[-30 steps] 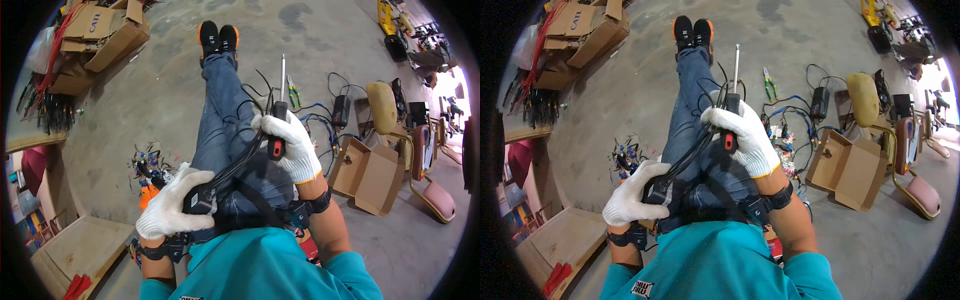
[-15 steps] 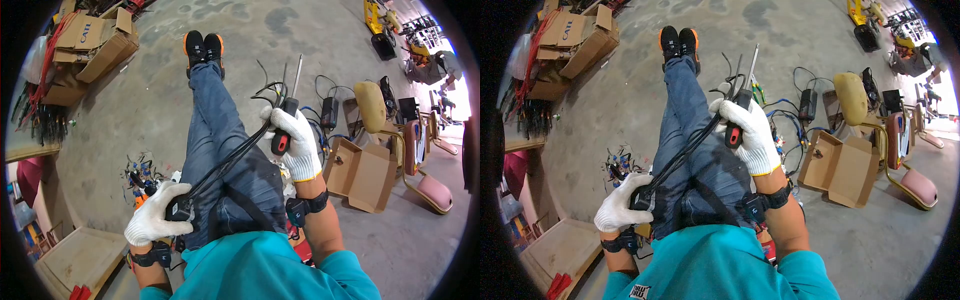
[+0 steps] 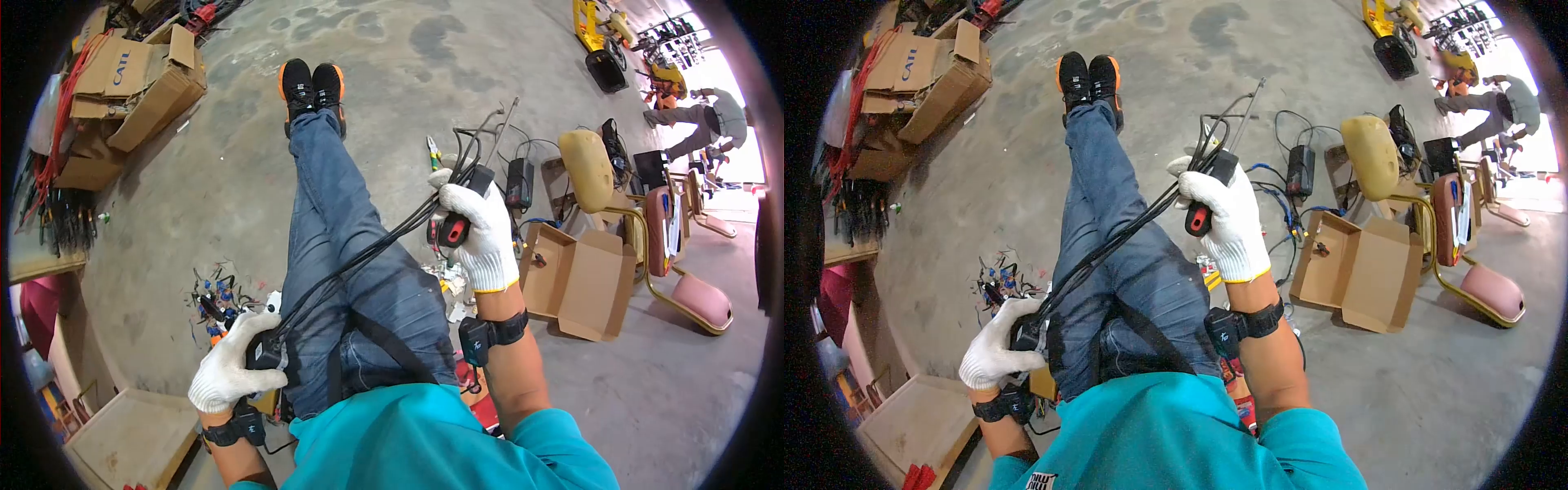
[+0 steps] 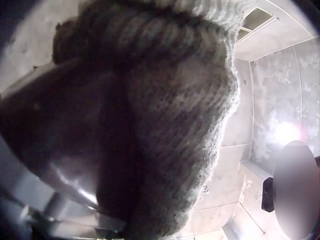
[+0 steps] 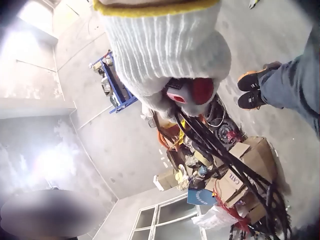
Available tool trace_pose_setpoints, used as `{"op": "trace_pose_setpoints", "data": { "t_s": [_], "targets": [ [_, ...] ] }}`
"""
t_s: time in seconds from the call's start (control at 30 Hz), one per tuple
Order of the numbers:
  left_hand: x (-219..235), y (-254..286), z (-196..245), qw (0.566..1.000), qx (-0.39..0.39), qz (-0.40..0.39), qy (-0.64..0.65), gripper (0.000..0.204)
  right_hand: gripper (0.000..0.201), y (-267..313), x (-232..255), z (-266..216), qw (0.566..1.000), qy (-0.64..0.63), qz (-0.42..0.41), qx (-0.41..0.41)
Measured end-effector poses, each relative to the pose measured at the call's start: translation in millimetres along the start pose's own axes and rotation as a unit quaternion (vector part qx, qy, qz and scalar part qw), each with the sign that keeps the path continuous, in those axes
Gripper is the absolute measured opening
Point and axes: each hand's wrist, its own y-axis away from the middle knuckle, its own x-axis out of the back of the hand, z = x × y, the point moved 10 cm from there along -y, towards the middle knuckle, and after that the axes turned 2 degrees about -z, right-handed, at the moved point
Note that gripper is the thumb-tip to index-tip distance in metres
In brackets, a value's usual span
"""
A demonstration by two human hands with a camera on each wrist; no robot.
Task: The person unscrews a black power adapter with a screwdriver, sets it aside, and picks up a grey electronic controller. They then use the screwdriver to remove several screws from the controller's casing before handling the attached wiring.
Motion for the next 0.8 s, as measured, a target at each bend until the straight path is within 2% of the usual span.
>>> {"op": "trace_pose_setpoints", "data": {
  "t_s": [0.1, 0.2, 0.33, 0.4, 0.6, 0.67, 0.8],
  "targets": [
    [1.3, 2.6, -7.3, 0.998, 0.017, 0.007, 0.061, 0.092, 0.047, 2.7, -3.7, -3.9, 1.0, 0.014, 0.004, 0.011],
    [3.1, 1.5, -12.5, 0.998, 0.047, 0.026, 0.045, 0.099, 0.047, 5.1, -7.2, -5.9, 0.999, 0.038, 0.008, 0.019],
    [5.5, 1.2, -18.4, 0.999, 0.028, 0.015, 0.029, 0.09, 0.045, 11.8, -16.0, -15.4, 0.999, 0.038, -0.01, 0.022],
    [6.3, 0.2, -25.8, 0.997, 0.066, 0.019, 0.04, 0.088, 0.043, 15.0, -23.7, -14.1, 0.998, -0.032, -0.047, -0.021],
    [6.2, 0.7, -38.4, 0.995, 0.078, 0.024, 0.06, 0.088, 0.043, 21.9, -32.2, -29.9, 0.997, 0.071, -0.039, 0.0],
    [6.3, 2.0, -42.4, 0.993, 0.089, 0.025, 0.067, 0.091, 0.039, 23.9, -29.1, -36.4, 0.994, 0.103, -0.003, 0.039],
    [6.8, 0.5, -41.3, 0.993, 0.098, 0.026, 0.059, 0.093, 0.029, 24.3, -26.3, -32.2, 0.991, 0.127, 0.011, 0.049]
  ]
}}
